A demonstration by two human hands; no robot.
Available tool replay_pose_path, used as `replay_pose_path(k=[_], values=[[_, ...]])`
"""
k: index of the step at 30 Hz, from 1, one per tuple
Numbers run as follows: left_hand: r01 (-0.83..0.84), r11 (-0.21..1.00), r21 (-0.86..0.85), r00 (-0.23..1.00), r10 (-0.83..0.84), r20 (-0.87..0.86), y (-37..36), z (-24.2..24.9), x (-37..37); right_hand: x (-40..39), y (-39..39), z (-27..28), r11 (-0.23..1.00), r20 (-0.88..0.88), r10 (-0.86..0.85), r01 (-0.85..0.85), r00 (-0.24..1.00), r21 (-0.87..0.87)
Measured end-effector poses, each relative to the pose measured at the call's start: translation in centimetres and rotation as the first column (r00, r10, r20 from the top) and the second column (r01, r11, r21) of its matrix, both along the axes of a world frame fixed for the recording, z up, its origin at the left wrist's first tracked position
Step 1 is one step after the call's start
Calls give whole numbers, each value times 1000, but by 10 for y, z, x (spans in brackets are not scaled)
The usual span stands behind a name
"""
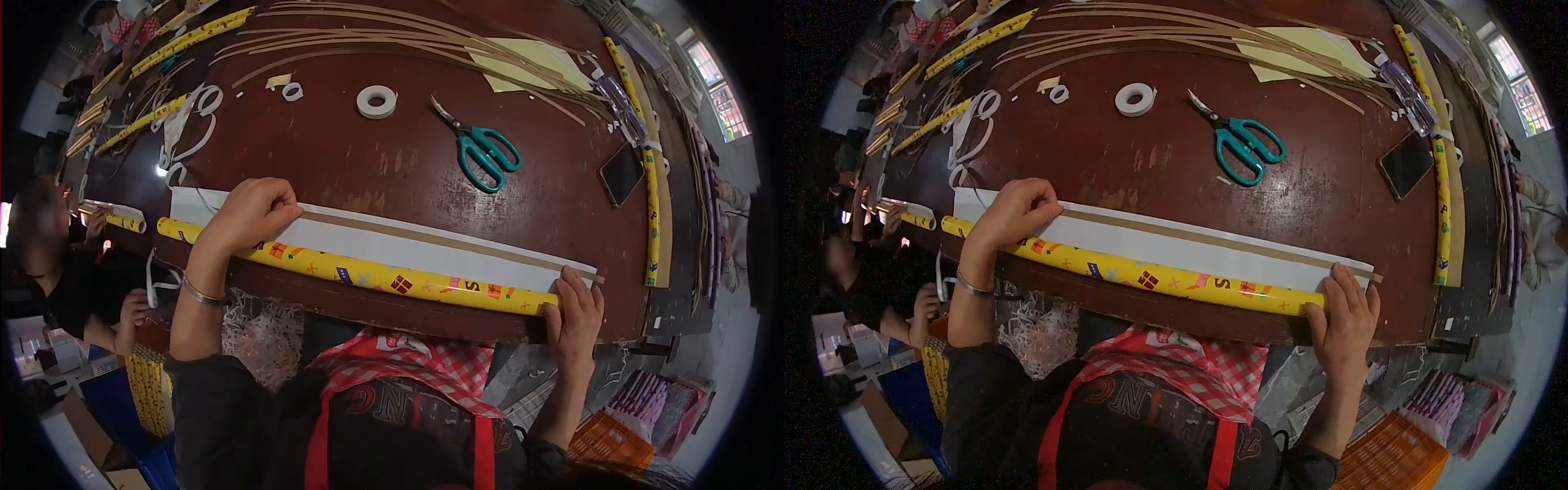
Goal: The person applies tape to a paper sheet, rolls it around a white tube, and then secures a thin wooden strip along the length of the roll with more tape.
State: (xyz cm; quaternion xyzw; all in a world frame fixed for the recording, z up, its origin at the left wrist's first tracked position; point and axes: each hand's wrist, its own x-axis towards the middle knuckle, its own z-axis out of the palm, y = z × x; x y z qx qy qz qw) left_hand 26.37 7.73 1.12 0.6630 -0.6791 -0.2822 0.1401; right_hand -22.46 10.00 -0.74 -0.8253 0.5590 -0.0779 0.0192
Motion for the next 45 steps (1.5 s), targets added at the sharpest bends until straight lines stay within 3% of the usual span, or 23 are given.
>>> replay_pose_path(k=[10, 15, 20, 27, 33, 37, 45], values=[[22, 999, -37, 998, -23, -51, 2, -5, 2, 10, -3, 6, 999, -88, 40, -42, 995, -26], [28, 998, -63, 1000, -28, 6, 3, -6, 2, 29, 0, 9, 995, -125, 38, -49, 991, -85], [-39, 999, -14, 999, 39, 2, 3, 2, -5, 105, -6, 6, 910, 122, 414, -409, 902, -64], [-46, 999, -25, 998, 47, 30, 3, 2, -6, 210, -16, 4, 712, 243, 683, -702, 689, -11], [-17, 999, -46, 999, 19, 51, 3, -5, -1, 239, -24, 7, 690, 181, 699, -719, 692, 84], [29, 990, -137, 999, -26, 22, 5, -14, 3, 241, -27, 6, 690, 179, 701, -720, 690, 77], [40, 987, -157, 999, -39, 6, 8, -11, 7, 242, -28, 10, 695, 152, 695, -711, 702, 105]])
